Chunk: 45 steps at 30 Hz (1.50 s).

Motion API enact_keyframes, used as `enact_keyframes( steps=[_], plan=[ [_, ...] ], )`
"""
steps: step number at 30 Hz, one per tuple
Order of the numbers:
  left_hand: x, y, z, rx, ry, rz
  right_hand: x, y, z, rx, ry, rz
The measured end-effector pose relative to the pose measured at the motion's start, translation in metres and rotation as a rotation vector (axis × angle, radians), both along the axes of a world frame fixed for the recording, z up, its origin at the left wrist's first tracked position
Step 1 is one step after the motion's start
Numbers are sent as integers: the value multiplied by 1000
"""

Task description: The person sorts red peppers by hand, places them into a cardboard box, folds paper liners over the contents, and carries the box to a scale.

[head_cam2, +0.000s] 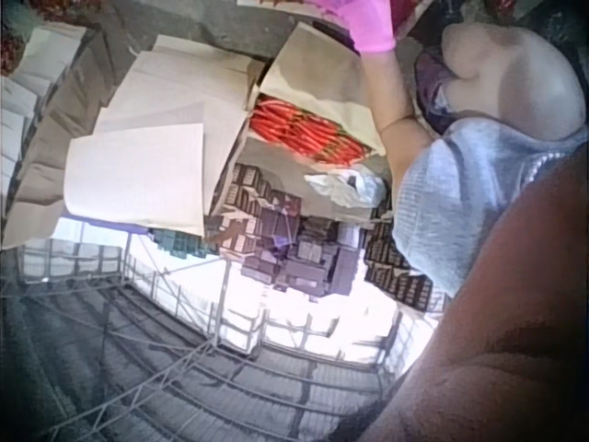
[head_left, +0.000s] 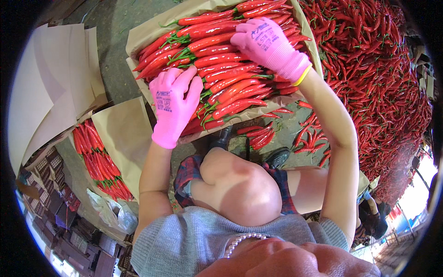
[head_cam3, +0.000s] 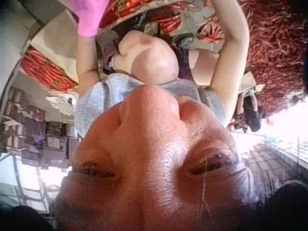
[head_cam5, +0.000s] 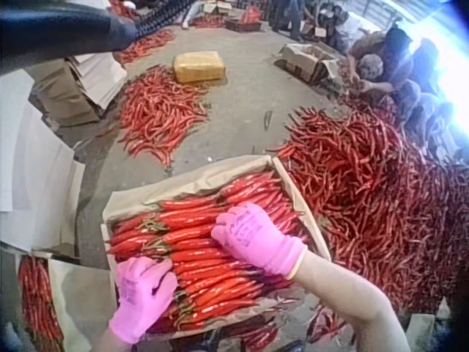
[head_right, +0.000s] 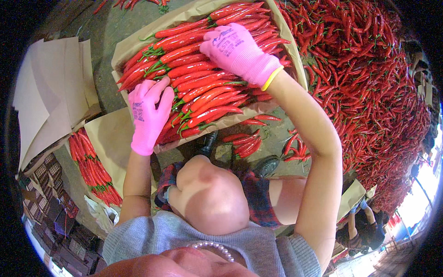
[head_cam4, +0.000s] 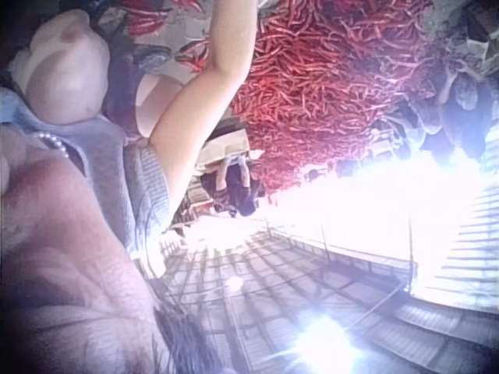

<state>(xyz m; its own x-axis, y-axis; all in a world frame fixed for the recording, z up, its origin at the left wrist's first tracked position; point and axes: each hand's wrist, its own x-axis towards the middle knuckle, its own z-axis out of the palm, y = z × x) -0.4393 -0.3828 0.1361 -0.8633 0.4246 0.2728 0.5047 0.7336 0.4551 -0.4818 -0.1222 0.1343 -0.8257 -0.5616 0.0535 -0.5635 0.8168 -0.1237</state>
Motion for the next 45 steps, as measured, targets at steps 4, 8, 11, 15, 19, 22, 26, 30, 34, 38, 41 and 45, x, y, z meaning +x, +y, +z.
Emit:
enact_keyframes(
  steps=[4,8,11,15,19,22,26,30,34,38,41,45],
  plan=[
    [-1,-6,6,113,-12,-18,-2,11,1,-111,-29,14],
    [6,-31,20,274,1,195,26,4,30,-198,-176,70],
    [0,-27,14,420,-37,225,43,3,5,-93,-47,64],
    [8,-26,15,489,8,235,50,-1,8,69,18,72],
    [35,-33,20,511,16,398,59,-19,52,-135,37,18],
    [71,-40,29,581,-409,-199,53,-37,39,-288,74,70],
    [91,8,11,732,-1290,-508,2,-50,8,-478,265,15],
    [95,28,-18,1103,-1547,-153,-6,-67,-19,-372,243,-59],
    [95,27,-27,1214,-1660,-56,-2,-68,-32,-339,196,-17],
    [86,23,-14,1190,-1744,-186,-4,-68,-34,-331,224,-6],
    [67,5,38,1116,-1781,-405,-8,-64,-27,-321,207,16],
    [25,-28,63,652,-660,-210,-8,-58,5,-402,249,47]
  ],
)
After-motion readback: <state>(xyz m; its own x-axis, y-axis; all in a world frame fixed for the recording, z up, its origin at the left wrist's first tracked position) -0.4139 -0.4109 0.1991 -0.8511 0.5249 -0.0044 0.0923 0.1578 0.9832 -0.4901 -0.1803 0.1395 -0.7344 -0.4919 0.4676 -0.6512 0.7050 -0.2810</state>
